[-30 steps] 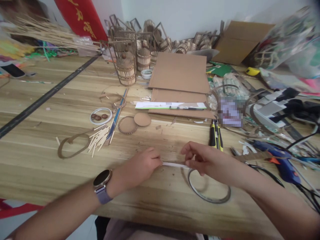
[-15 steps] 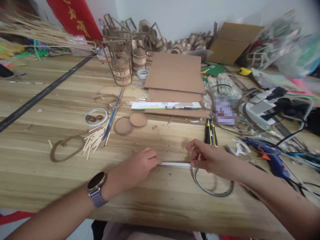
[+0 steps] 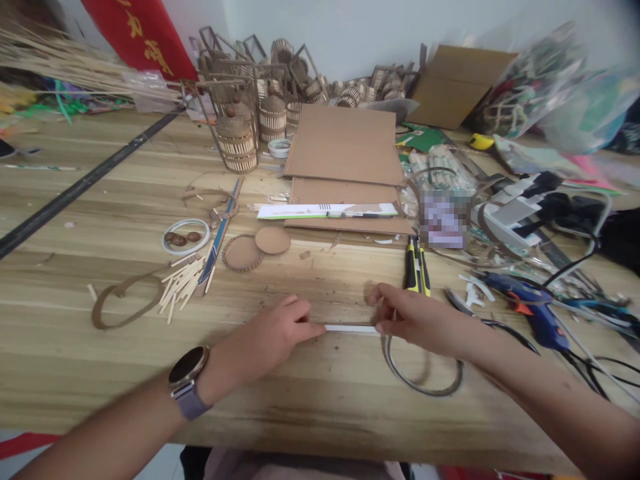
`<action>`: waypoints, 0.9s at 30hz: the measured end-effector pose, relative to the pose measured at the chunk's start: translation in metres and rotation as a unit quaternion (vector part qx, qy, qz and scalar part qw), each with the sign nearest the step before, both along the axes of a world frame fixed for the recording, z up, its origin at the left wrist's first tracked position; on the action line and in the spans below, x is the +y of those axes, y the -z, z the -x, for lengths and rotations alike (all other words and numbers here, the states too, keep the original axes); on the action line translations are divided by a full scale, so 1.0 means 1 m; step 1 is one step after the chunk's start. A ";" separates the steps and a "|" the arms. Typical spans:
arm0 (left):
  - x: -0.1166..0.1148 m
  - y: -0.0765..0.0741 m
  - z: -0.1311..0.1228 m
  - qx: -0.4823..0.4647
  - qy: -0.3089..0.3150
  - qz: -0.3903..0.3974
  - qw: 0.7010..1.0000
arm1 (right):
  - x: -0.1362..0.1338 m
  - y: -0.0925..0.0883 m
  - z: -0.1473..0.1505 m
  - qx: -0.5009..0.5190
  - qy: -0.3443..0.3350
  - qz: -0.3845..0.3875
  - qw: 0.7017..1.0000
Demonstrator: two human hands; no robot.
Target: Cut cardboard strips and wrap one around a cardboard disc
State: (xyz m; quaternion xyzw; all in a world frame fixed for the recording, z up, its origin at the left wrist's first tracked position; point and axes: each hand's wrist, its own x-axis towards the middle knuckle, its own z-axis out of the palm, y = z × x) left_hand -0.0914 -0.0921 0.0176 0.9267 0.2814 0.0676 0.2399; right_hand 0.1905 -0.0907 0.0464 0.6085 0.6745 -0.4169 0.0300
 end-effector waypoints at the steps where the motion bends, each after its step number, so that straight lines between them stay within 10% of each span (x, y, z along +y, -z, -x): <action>1: 0.000 0.000 0.000 0.003 0.000 -0.001 1.000 | 0.000 0.000 0.000 -0.008 -0.005 -0.006 1.000; 27: -0.001 -0.007 -0.001 0.064 0.020 -0.019 0.998 | 0.003 -0.007 0.010 -0.088 -0.046 -0.013 0.995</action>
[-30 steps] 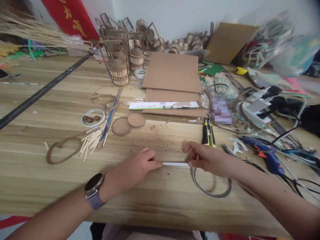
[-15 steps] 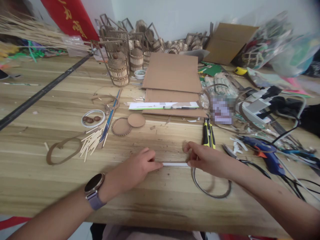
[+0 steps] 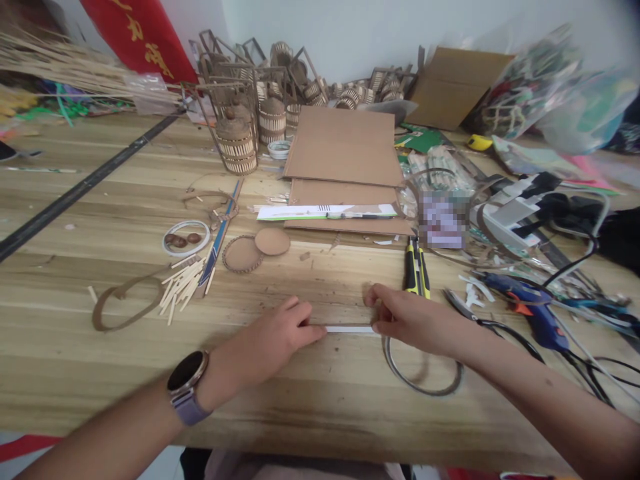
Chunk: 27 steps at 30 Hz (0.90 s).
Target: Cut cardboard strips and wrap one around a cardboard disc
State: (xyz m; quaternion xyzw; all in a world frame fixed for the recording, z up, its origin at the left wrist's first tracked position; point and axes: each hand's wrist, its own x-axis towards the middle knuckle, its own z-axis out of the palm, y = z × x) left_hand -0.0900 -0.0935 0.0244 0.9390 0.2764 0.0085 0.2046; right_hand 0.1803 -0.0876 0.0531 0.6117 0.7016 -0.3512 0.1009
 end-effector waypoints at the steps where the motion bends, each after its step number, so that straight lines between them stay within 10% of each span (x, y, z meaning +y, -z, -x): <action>1: 0.000 -0.001 0.000 0.007 0.001 -0.002 1.000 | 0.001 0.001 -0.001 0.002 -0.001 0.001 1.000; 19: -0.018 -0.026 -0.024 0.060 0.021 -0.211 0.976 | 0.003 -0.002 0.023 0.065 -0.015 0.016 0.998; 27: -0.013 -0.014 -0.033 0.051 0.032 -0.134 0.989 | 0.002 -0.004 0.034 0.062 -0.016 0.002 0.998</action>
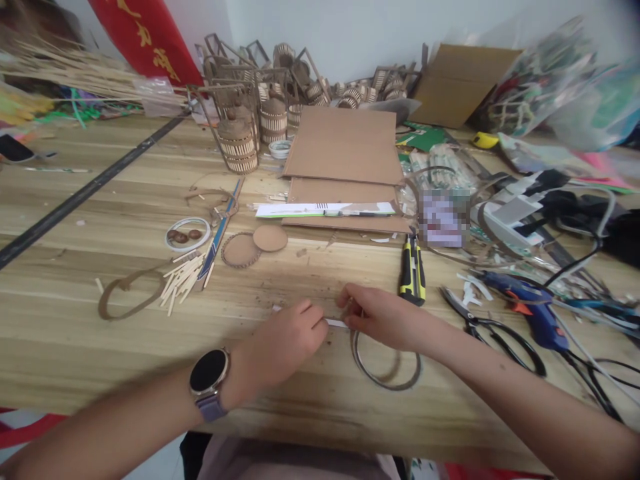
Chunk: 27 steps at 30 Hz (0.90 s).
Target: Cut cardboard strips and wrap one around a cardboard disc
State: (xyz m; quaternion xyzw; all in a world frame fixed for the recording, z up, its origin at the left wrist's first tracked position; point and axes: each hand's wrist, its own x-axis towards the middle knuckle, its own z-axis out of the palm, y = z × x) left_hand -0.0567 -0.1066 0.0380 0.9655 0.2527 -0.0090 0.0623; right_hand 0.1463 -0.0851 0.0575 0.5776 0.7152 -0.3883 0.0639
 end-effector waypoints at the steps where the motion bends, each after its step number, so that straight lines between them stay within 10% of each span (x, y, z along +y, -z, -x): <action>1: 0.001 0.003 0.001 -0.007 -0.009 0.008 1.000 | -0.001 0.000 -0.001 0.001 0.002 0.000 1.000; 27: 0.009 0.030 0.005 -0.108 -0.053 0.071 0.990 | -0.026 -0.013 -0.037 0.185 0.131 0.098 0.969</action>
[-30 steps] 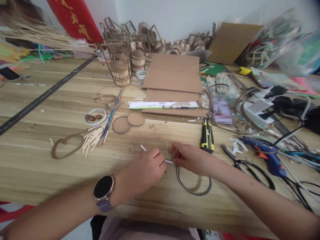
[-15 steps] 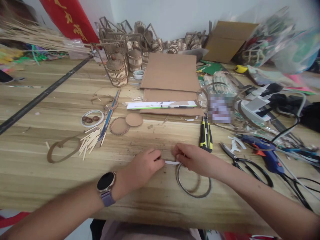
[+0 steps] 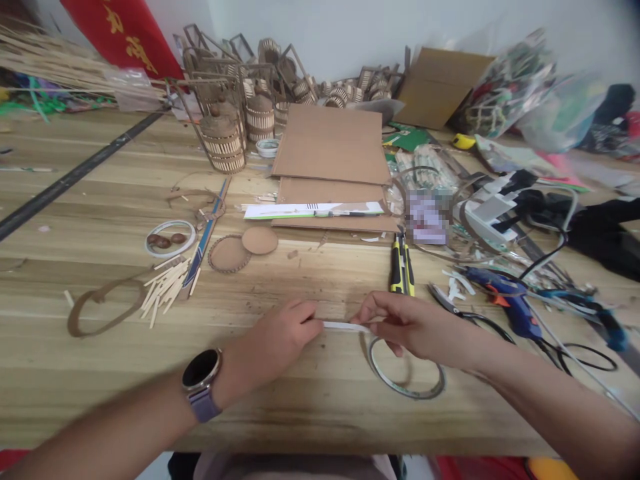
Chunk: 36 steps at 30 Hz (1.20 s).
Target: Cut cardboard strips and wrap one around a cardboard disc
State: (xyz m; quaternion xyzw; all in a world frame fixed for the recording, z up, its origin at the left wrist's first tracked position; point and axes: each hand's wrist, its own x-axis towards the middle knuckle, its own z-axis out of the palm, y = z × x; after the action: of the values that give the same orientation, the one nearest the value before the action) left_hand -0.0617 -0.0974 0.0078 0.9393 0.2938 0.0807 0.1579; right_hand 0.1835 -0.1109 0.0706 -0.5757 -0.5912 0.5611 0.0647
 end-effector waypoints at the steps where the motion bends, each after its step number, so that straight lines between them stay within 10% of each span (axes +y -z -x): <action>1: 0.000 -0.001 0.000 0.000 0.001 0.000 1.000 | 0.000 -0.001 -0.001 0.009 0.005 0.012 1.000; 36: 0.000 0.008 0.001 -0.026 -0.004 -0.016 1.000 | -0.002 0.025 -0.043 -0.139 0.003 -0.055 0.989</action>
State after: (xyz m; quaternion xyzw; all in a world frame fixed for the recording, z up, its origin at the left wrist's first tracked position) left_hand -0.0626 -0.0975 -0.0003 0.9381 0.2916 0.1104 0.1506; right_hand 0.2262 -0.1128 0.0455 -0.6455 -0.6228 0.4419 0.0154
